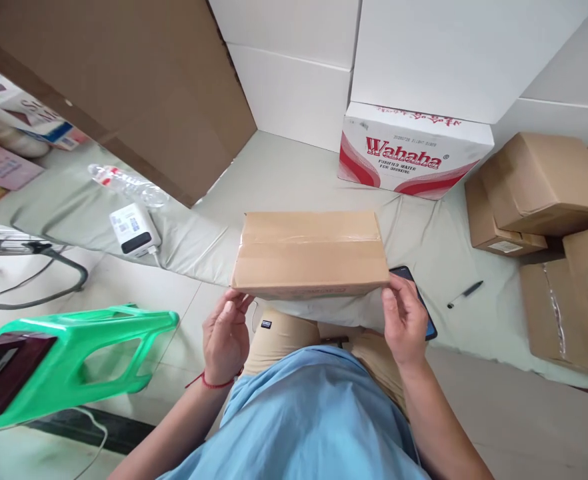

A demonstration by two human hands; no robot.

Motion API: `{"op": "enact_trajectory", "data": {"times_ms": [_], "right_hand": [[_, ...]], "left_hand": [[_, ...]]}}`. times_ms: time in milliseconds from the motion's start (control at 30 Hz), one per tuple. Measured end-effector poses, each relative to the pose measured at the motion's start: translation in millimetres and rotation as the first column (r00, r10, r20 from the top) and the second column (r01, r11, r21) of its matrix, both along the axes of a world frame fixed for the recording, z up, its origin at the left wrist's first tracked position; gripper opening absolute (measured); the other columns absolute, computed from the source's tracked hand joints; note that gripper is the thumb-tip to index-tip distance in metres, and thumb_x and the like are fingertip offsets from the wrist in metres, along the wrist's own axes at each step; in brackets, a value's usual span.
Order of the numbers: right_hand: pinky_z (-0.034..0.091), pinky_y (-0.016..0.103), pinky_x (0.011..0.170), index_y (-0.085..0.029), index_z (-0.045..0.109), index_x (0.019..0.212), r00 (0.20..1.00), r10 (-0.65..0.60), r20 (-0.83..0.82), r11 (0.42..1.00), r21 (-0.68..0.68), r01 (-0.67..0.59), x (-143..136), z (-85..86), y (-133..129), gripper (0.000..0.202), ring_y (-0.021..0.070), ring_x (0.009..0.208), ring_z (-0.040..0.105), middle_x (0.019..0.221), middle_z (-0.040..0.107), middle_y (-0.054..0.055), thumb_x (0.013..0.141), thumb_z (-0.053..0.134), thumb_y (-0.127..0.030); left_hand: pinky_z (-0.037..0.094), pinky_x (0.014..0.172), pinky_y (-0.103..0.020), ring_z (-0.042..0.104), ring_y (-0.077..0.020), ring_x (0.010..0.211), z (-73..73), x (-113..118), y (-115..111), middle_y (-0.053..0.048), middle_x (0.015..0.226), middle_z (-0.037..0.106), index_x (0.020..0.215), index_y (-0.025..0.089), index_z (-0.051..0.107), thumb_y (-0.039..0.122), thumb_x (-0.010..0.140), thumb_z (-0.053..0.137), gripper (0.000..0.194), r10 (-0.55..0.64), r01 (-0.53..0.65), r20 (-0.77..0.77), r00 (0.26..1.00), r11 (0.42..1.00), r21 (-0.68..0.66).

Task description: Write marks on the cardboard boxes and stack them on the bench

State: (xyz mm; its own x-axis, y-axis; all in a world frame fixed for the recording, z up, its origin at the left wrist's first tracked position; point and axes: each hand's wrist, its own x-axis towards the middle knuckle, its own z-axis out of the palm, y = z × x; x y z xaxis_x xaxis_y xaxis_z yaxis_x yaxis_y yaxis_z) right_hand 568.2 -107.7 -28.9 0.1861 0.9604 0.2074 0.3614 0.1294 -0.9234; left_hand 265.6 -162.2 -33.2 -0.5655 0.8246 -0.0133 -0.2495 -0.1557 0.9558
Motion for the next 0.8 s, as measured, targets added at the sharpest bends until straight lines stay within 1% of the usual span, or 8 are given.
{"op": "enact_trajectory", "data": {"times_ms": [100, 200, 267, 333, 400, 533, 667, 800], "right_hand": [[0.062, 0.045, 0.093, -0.022, 0.077, 0.121, 0.998, -0.058, -0.005, 0.998, -0.019, 0.058, 0, -7.9, -3, 0.044, 0.0276, 0.104, 0.074, 0.111, 0.078, 0.01, 0.095, 0.074, -0.056], [0.061, 0.042, 0.091, -0.021, 0.076, 0.122, 0.974, -0.123, -0.188, 0.99, -0.086, 0.109, 0, -8.7, 8, 0.043, 0.0237, 0.098, 0.074, 0.107, 0.078, 0.007, 0.093, 0.076, -0.054], [0.06, 0.04, 0.089, -0.021, 0.076, 0.118, 0.944, -0.143, -0.297, 0.986, -0.128, 0.109, 1, -6.8, 16, 0.04, 0.0212, 0.094, 0.073, 0.103, 0.078, 0.006, 0.091, 0.078, -0.05], [0.06, 0.037, 0.087, -0.02, 0.076, 0.114, 0.92, -0.155, -0.359, 0.983, -0.147, 0.108, 2, -4.4, 19, 0.038, 0.0194, 0.092, 0.072, 0.101, 0.077, 0.005, 0.088, 0.082, -0.047], [0.06, 0.036, 0.086, -0.021, 0.077, 0.112, 0.915, -0.158, -0.37, 0.983, -0.147, 0.11, 3, -2.4, 18, 0.036, 0.019, 0.092, 0.072, 0.102, 0.078, 0.004, 0.086, 0.083, -0.046], [0.061, 0.038, 0.088, -0.021, 0.079, 0.111, 0.943, -0.128, -0.307, 0.989, -0.113, 0.098, 1, 0.5, 11, 0.035, 0.0202, 0.093, 0.074, 0.103, 0.08, 0.005, 0.088, 0.082, -0.048], [0.062, 0.042, 0.095, -0.023, 0.08, 0.121, 0.985, -0.047, -0.169, 0.997, -0.071, 0.035, -4, 7.9, 10, 0.039, 0.0242, 0.101, 0.077, 0.115, 0.082, 0.008, 0.093, 0.077, -0.05], [0.063, 0.044, 0.096, -0.024, 0.078, 0.132, 0.998, 0.067, 0.002, 0.998, -0.015, -0.067, -13, 26.5, 16, 0.045, 0.027, 0.106, 0.077, 0.118, 0.082, 0.009, 0.098, 0.072, -0.053]], "left_hand": [[0.049, 0.124, -0.053, 0.067, -0.0355, 0.14, 15.7, 2, -12, -0.011, 0.14, 0.076, 0.132, 0.028, 0.081, 0.051, 0.095, 0.076, 0.044, -0.141, 0.145, -0.141, 0.98, 0.989, 0.022], [0.041, 0.131, -0.057, 0.054, -0.0399, 0.153, 45.7, 4, -15, -0.014, 0.157, 0.064, 0.146, 0.027, 0.073, 0.041, 0.096, 0.074, 0.051, -0.317, 0.381, -0.41, 0.855, 0.921, 0.084], [0.042, 0.13, -0.058, 0.055, -0.04, 0.152, 62.0, 8, -12, -0.014, 0.16, 0.061, 0.151, 0.027, 0.069, 0.031, 0.094, 0.074, 0.057, -0.351, 0.501, -0.547, 0.76, 0.853, 0.148], [0.045, 0.129, -0.059, 0.057, -0.0396, 0.15, 69.6, 11, -8, -0.014, 0.16, 0.061, 0.153, 0.028, 0.066, 0.024, 0.091, 0.076, 0.063, -0.349, 0.547, -0.592, 0.726, 0.815, 0.19], [0.043, 0.13, -0.059, 0.055, -0.04, 0.152, 68.8, 12, -4, -0.014, 0.159, 0.061, 0.152, 0.028, 0.068, 0.022, 0.088, 0.08, 0.065, -0.358, 0.531, -0.555, 0.751, 0.827, 0.185], [0.03, 0.137, -0.06, 0.042, -0.0394, 0.161, 54.5, 4, 1, -0.012, 0.164, 0.058, 0.149, 0.029, 0.07, 0.026, 0.091, 0.081, 0.059, -0.368, 0.446, -0.393, 0.843, 0.886, 0.127], [0.026, 0.139, -0.057, 0.039, -0.0381, 0.163, 40.0, -8, 10, -0.011, 0.166, 0.056, 0.151, 0.03, 0.068, 0.032, 0.09, 0.086, 0.064, -0.326, 0.352, -0.201, 0.924, 0.93, 0.109], [0.023, 0.139, -0.056, 0.034, -0.0388, 0.165, 34.5, -16, 22, -0.01, 0.168, 0.052, 0.149, 0.032, 0.067, 0.038, 0.079, 0.095, 0.075, -0.291, 0.298, -0.08, 0.953, 0.949, 0.102]]}}
